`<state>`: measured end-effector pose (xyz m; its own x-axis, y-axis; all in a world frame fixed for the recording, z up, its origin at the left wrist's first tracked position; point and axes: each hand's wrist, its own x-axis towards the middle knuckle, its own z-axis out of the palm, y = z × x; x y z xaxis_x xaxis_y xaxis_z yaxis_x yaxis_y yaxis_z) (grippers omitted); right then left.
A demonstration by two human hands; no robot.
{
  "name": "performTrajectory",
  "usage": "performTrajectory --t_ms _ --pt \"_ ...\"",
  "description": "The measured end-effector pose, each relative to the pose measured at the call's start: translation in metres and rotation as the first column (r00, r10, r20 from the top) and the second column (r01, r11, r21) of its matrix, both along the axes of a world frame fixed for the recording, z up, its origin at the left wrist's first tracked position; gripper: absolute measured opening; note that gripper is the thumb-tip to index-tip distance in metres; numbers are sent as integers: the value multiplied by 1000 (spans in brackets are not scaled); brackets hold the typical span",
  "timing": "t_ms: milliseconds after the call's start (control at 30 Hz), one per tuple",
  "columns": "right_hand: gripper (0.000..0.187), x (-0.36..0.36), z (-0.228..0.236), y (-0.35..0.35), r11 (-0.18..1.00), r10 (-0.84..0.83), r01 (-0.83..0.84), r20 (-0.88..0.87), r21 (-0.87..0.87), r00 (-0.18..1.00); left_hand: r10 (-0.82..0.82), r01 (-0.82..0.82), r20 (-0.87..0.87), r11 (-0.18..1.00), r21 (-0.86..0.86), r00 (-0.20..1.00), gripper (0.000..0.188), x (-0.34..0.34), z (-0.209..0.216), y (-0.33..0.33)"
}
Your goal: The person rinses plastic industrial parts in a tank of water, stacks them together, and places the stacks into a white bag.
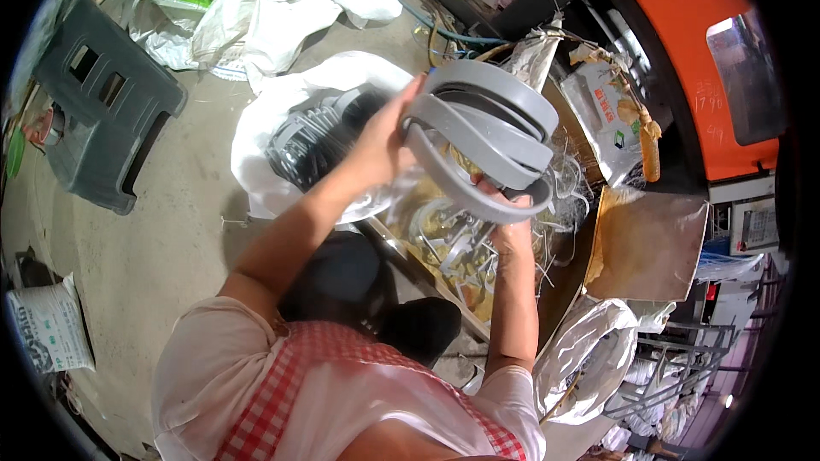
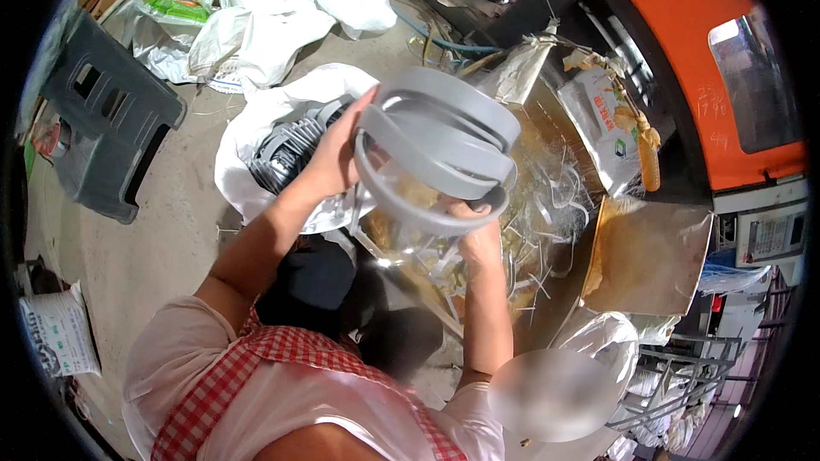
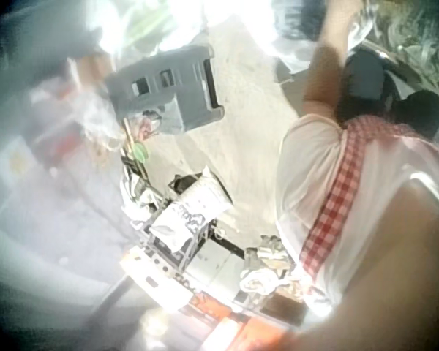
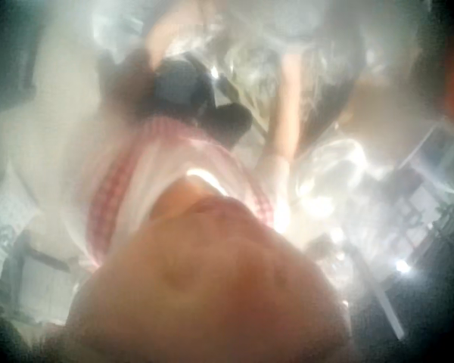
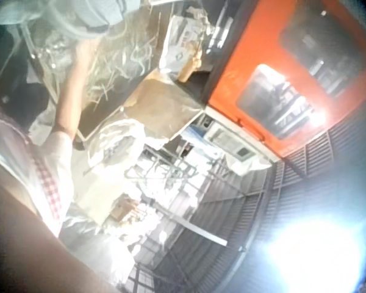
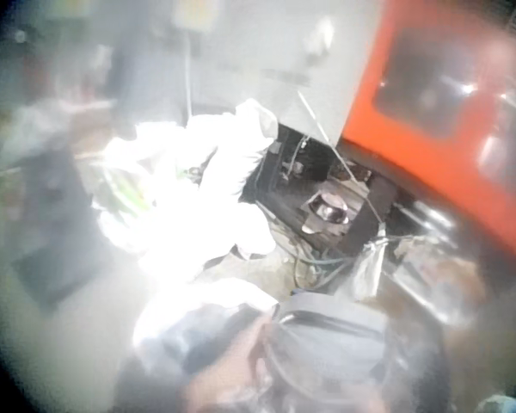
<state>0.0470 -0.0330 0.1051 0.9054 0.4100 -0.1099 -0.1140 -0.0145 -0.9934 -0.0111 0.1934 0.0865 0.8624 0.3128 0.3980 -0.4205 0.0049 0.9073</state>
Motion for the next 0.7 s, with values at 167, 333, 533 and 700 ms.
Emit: performTrajectory --t_ms 167,333,533,700 --pt "30 2 -18 49 994 109 -109 -39 -8 993 -214 187 28 773 -606 976 74 -24 3 60" --pt "24 16 -22 114 979 199 -182 286 -88 937 -137 109 -136 974 -197 981 82 -57 24 112" --pt "22 40 -19 164 933 260 -309 250 182 933 732 -428 -584 680 595 352 75 -93 -104 212" --pt "34 55 -79 187 949 316 -308 252 -70 915 -391 64 -435 798 -599 811 48 -128 -118 221"
